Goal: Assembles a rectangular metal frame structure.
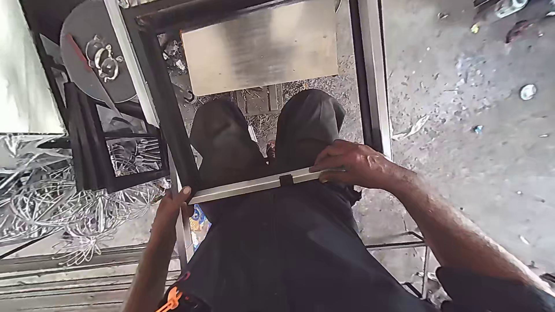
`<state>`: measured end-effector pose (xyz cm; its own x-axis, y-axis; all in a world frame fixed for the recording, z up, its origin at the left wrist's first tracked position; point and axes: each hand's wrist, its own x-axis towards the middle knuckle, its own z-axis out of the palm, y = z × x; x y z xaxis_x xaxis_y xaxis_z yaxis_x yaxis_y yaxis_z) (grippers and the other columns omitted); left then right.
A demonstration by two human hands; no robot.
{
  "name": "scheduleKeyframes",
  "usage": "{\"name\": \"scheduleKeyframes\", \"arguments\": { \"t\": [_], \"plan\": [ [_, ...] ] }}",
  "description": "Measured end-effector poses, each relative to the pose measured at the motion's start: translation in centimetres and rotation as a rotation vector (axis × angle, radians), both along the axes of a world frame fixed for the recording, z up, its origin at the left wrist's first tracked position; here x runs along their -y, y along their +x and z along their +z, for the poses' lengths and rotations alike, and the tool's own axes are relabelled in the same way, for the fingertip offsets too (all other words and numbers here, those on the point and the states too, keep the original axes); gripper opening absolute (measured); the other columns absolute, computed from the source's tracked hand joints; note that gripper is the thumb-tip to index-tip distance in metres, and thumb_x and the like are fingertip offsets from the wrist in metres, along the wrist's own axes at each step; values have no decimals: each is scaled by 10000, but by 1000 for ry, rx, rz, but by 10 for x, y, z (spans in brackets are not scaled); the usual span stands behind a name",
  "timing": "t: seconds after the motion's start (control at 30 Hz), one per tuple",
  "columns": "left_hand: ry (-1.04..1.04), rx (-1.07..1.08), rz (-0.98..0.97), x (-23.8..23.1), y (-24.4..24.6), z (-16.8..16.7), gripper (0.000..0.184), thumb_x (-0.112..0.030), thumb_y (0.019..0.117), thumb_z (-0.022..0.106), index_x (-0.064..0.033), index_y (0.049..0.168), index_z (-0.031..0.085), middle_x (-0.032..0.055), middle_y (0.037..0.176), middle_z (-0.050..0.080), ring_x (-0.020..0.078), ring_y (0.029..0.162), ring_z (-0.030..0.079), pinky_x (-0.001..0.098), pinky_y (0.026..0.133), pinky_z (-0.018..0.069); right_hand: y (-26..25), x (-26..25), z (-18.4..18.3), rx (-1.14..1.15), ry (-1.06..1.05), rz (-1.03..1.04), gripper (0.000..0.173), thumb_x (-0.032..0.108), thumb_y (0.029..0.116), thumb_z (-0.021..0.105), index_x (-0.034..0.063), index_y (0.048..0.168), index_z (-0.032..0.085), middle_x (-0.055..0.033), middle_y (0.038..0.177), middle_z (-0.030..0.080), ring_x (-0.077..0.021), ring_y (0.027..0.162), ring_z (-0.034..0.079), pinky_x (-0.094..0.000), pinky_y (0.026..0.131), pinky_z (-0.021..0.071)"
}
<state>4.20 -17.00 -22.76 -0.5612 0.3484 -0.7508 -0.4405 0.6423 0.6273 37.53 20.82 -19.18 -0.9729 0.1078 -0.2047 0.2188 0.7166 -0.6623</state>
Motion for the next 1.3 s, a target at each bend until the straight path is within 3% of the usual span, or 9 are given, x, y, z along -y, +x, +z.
{"name": "scheduleKeyframes", "arguments": {
  "t": [0.17, 0.3, 0.4, 0.8, 0.9, 0.97, 1.07, 1.17, 1.3],
  "plan": [
    [64, 45, 31, 7, 9, -4, 547, -439, 919, 696, -80, 1287, 510, -16, 679, 590, 72, 495, 548, 246, 467, 510, 7, 6, -8, -17, -25, -57, 235, 468, 948, 672, 362, 1125, 783, 122, 1090, 706, -93, 1020, 629, -348, 861, 535],
    [13, -47, 32, -2, 10, 7, 658, -331, 804, 790, -57, 1316, 481, 0, 739, 608, 83, 506, 550, 254, 468, 513, 10, 11, -11, -39, 14, -80, 239, 480, 951, 661, 377, 1131, 779, 118, 1098, 706, -110, 1002, 623, -364, 821, 527],
    [22, -69, 0, -1, 8, 5, 685, -374, 761, 824, -61, 1280, 505, -9, 712, 600, 88, 489, 549, 259, 454, 510, 10, 11, -11, -60, -9, -90, 239, 467, 948, 673, 353, 1123, 790, 77, 1153, 686, -122, 1101, 615, -371, 914, 531],
    [-10, -179, -17, 3, 4, 4, 800, -459, 700, 852, -44, 1288, 503, -8, 715, 602, 93, 496, 560, 277, 470, 523, 6, 17, -5, -25, 27, -111, 226, 471, 925, 692, 359, 1099, 785, 109, 1092, 707, -112, 1028, 641, -374, 842, 552],
    [46, -238, 6, 7, -1, 6, 659, -512, 807, 767, -67, 1228, 524, -41, 656, 565, 82, 468, 539, 275, 451, 516, 1, 17, -4, -35, 53, -120, 298, 528, 885, 721, 353, 1120, 780, 91, 1102, 709, -118, 1024, 647, -374, 834, 560],
    [173, -245, 37, 12, -8, 7, 443, -497, 1030, 492, -98, 1217, 540, -65, 654, 537, 69, 470, 513, 256, 450, 502, -1, 18, -2, -64, 65, -150, 357, 571, 892, 700, 332, 1147, 774, 75, 1091, 716, -119, 1036, 654, -378, 849, 558],
    [217, -246, 143, 7, -20, 23, 631, -402, 1115, 78, -80, 1320, 580, -29, 680, 612, 88, 503, 551, 277, 468, 514, -2, 19, 5, -91, 64, -244, 376, 532, 926, 681, 257, 1164, 776, 0, 1074, 746, -166, 1033, 693, -433, 884, 573],
    [297, -211, 257, 2, -42, 49, 579, -345, 1122, 109, -56, 1363, 550, 17, 737, 623, 108, 550, 568, 281, 499, 522, -31, 26, 5, -123, -14, -361, 376, 444, 952, 664, 172, 1188, 768, -97, 1100, 759, -238, 986, 725, -498, 872, 572],
    [621, -226, 261, -35, -65, 80, 508, -331, 1132, 218, -40, 1375, 556, 54, 792, 631, 105, 542, 563, 243, 486, 518, -102, 50, 15, -209, -136, -372, 368, 424, 946, 676, 143, 1172, 747, -22, 950, 757, -111, 767, 697, -360, 700, 595]
  ]
}}
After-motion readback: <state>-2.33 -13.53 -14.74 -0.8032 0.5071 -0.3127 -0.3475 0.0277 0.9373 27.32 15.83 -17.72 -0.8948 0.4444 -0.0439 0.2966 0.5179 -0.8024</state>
